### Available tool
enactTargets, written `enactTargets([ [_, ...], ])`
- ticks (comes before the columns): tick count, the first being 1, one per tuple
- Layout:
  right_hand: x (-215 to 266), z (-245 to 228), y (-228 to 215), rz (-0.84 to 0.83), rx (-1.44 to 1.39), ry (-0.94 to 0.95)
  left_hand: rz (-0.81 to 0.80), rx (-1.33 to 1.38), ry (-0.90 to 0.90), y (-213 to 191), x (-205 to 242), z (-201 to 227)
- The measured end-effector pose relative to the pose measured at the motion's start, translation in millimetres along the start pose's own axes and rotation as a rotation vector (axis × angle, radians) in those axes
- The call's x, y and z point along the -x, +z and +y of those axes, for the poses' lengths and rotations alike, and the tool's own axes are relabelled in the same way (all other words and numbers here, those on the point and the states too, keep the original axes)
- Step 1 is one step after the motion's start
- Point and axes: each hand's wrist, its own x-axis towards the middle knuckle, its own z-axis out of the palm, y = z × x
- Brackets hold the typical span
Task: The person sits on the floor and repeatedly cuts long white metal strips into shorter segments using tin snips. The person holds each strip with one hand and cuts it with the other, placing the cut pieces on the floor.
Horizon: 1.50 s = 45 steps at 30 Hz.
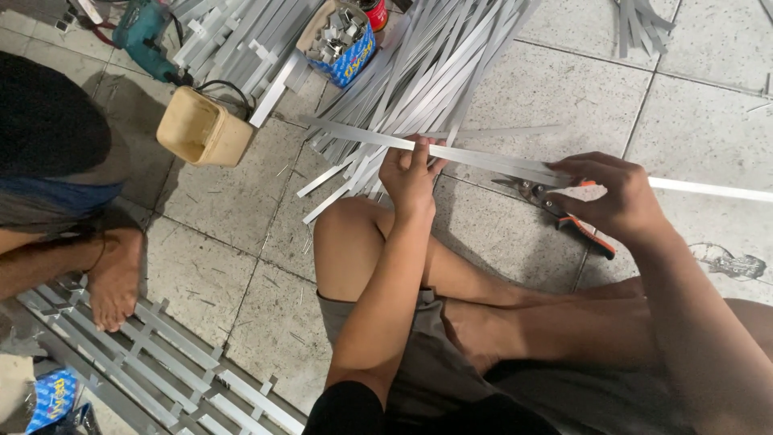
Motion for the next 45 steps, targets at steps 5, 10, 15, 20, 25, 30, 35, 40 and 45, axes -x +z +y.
enactTargets([
  [5,-0.1,1.4,10.6,0.111,-0.005,-0.033,-0.02,0.014,0.018,1.0,3.2,5.3],
  [10,3.7,-0.9,6.2,0.157,-0.016,0.052,-0.039,-0.031,-0.023,7.4,12.4,25.4],
  [15,15.9,9.9,-8.2,0.159,0.155,0.185,-0.014,-0.061,-0.054,10.0,12.4,36.3],
  [20,20.2,19.7,-9.0,0.159,0.287,0.236,0.006,0.005,-0.074,6.8,5.4,29.4],
  [25,26.1,46.7,-4.8,0.148,0.347,0.235,0.013,-0.028,-0.005,4.9,0.7,25.2],
  [30,24.9,51.2,-4.8,0.136,0.33,0.266,0.057,-0.148,-0.043,-1.9,-5.9,41.1],
  [35,33.6,76.7,-4.5,0.145,0.33,0.203,0.038,-0.127,-0.166,-13.1,-8.7,62.5],
  [40,36.1,83.1,-6.4,0.152,0.329,0.177,0.121,-0.217,0.072,-22.1,-15.7,53.4],
  [45,32.5,72.6,-11.8,0.131,0.32,0.14,0.201,-0.098,0.094,-10.0,0.6,67.1],
])
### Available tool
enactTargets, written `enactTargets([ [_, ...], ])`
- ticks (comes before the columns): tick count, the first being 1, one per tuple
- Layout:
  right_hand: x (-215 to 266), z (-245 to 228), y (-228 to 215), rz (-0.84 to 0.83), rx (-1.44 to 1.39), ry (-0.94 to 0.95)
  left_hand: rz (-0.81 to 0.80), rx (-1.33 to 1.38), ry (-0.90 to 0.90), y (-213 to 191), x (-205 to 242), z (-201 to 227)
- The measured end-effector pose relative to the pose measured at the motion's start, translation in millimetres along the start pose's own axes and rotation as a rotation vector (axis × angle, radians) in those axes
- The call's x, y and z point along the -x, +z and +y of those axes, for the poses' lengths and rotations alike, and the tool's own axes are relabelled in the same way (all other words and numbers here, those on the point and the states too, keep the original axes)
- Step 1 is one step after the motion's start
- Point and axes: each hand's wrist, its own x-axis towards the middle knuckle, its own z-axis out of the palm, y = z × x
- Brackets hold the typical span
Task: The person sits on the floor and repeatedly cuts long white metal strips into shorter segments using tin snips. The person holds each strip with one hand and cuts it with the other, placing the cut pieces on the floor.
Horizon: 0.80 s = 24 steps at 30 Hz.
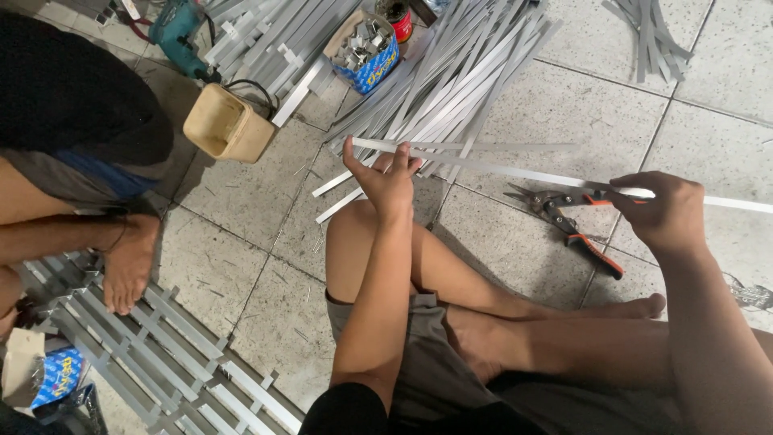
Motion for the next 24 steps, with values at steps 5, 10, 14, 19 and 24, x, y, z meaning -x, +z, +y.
enactTargets([
  [5,-0.3,-0.4,1.2,-0.011,0.0,0.075,0.034,-0.023,0.018,-2.3,-3.4,-7.9],
  [10,-1.9,-8.9,-0.9,-0.018,-0.055,0.093,0.047,-0.008,0.041,-3.3,-4.4,-9.7],
  [14,-2.4,-11.9,-0.9,0.008,-0.089,0.048,0.063,-0.027,0.055,-3.2,-3.0,-10.2],
  [19,-2.6,-9.2,0.0,0.017,-0.086,0.049,0.048,-0.021,0.07,-1.6,-1.2,-9.3],
  [24,-3.0,-8.9,0.1,0.027,-0.098,0.031,0.051,-0.032,0.087,-0.1,1.6,-6.5],
])
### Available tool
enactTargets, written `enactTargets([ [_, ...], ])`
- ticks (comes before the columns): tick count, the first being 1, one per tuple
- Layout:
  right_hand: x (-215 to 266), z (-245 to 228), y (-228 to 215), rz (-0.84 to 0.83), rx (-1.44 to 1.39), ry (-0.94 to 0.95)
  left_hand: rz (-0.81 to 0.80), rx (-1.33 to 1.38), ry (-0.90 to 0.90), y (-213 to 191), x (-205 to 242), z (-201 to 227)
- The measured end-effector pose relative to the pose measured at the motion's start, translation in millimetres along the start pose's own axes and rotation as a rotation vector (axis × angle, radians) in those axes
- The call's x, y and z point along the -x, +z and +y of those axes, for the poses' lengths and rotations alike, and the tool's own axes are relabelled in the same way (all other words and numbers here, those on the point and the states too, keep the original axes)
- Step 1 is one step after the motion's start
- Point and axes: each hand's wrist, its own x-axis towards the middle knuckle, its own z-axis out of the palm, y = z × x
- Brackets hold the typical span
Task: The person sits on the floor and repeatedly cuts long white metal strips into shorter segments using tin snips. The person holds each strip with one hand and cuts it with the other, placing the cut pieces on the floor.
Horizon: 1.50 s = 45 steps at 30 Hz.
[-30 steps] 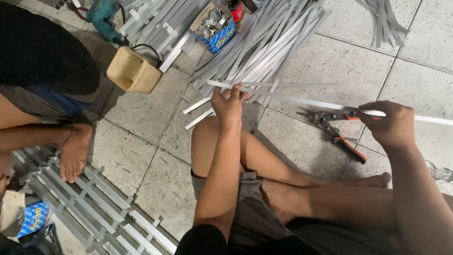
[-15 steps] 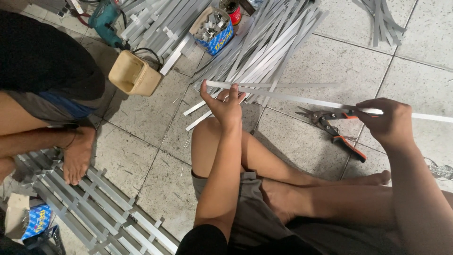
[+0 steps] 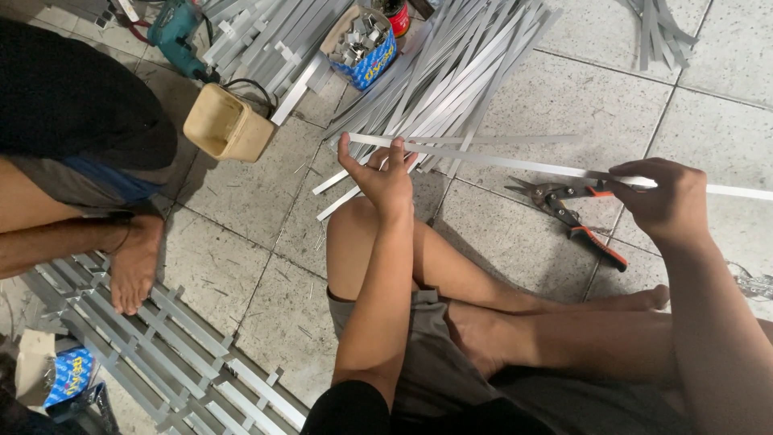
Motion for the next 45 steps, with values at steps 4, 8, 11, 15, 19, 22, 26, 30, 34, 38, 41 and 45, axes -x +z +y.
enactTargets([
  [4,-1.0,-6.0,-2.4,-0.013,-0.022,0.045,-0.005,0.016,-0.004,-0.6,0.0,0.1],
  [8,-1.4,-5.7,-1.2,-0.018,-0.053,0.021,-0.01,0.01,0.003,-1.9,0.1,2.4],
  [11,-1.8,-7.2,-2.1,-0.018,-0.097,0.017,-0.028,0.024,0.038,-3.3,-4.0,-4.1],
  [15,-4.2,-15.4,-7.9,-0.062,-0.146,0.041,0.002,0.051,0.043,-2.1,-13.1,-15.0],
  [19,-15.3,-7.5,-21.0,-0.214,-0.215,0.141,0.026,0.016,-0.035,1.1,-9.2,-4.2],
  [22,-30.2,-7.9,-34.1,-0.37,-0.179,0.429,0.046,0.012,-0.009,3.1,-10.4,-6.9],
  [26,-47.5,-0.2,-35.9,-0.509,-0.203,0.565,0.063,-0.068,0.036,10.6,-11.0,-4.2],
  [30,-52.1,9.2,-30.8,-0.555,-0.37,0.643,0.076,-0.102,0.037,14.4,-14.4,-10.3],
  [34,-55.0,16.0,-28.5,-0.583,-0.443,0.624,0.087,-0.089,0.048,17.0,-22.4,-18.1],
  [38,-58.3,10.1,-30.3,-0.588,-0.41,0.622,0.08,-0.095,0.029,20.9,-20.2,-14.9],
  [41,-57.1,12.3,-29.2,-0.559,-0.441,0.58,0.054,-0.073,0.055,18.1,-25.4,-19.6],
  [45,-57.7,9.0,-31.9,-0.533,-0.43,0.577,0.014,-0.052,0.093,15.7,-29.0,-26.4],
])
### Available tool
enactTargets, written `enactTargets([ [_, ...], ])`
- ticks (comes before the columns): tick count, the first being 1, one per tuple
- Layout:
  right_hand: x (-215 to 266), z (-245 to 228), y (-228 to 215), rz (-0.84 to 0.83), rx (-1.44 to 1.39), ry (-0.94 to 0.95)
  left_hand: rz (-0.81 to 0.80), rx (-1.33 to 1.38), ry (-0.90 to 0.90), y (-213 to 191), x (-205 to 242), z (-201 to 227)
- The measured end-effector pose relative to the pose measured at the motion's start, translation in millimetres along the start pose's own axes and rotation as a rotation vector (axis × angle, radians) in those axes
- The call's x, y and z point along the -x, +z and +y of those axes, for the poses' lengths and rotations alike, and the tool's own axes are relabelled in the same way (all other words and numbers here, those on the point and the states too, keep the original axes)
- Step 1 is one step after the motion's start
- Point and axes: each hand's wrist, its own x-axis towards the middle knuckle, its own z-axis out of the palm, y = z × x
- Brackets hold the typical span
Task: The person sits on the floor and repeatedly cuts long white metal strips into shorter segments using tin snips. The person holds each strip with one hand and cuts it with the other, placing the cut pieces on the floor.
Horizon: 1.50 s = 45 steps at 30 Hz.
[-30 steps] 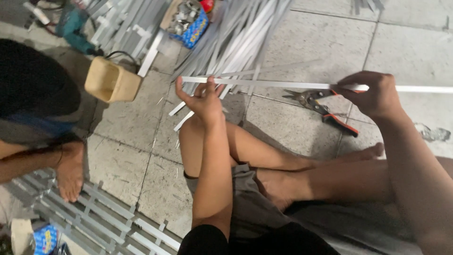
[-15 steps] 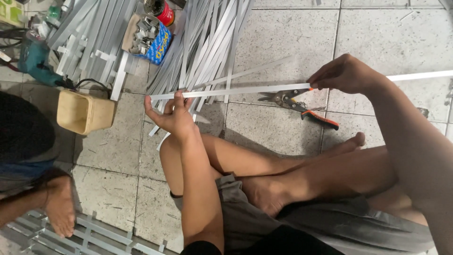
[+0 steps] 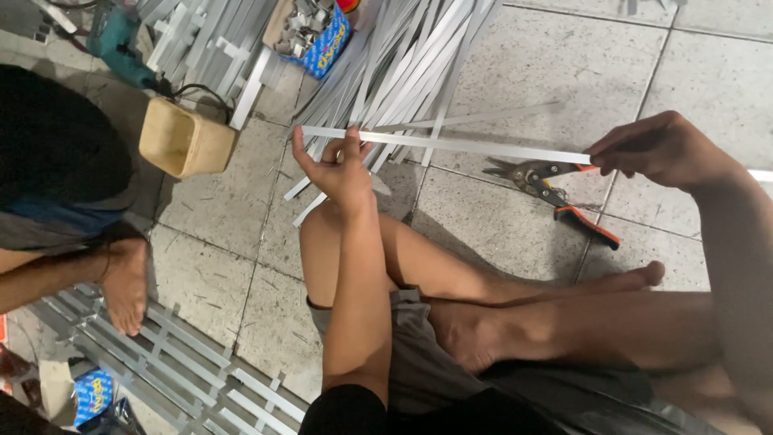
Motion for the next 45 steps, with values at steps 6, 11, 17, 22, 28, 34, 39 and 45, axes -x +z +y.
enactTargets([
  [6,-0.7,1.7,-1.0,-0.001,-0.001,0.008,0.002,0.012,0.042,-3.3,-6.4,-12.9],
  [11,3.0,-5.0,0.6,0.012,-0.01,0.045,-0.001,0.02,0.047,-5.3,-7.2,-14.3],
  [17,3.0,-2.0,2.1,0.048,-0.02,0.031,-0.012,0.018,0.04,-6.1,-7.0,-12.4],
  [22,3.1,-0.6,2.6,0.055,-0.051,0.031,-0.017,-0.001,0.029,-5.3,-5.0,-6.2],
  [28,8.0,-12.7,4.9,0.075,-0.009,0.045,-0.048,0.031,0.038,-6.8,-3.2,-2.3],
  [34,4.4,-3.9,6.6,0.139,0.056,-0.013,0.053,0.18,-0.128,-0.9,2.4,2.1],
  [39,4.6,-2.9,3.8,0.145,0.108,-0.105,-0.168,-0.001,-0.375,12.5,50.9,-14.5],
  [45,3.6,-3.4,9.9,0.14,0.056,-0.225,-0.568,0.049,-0.449,57.5,143.8,-59.2],
])
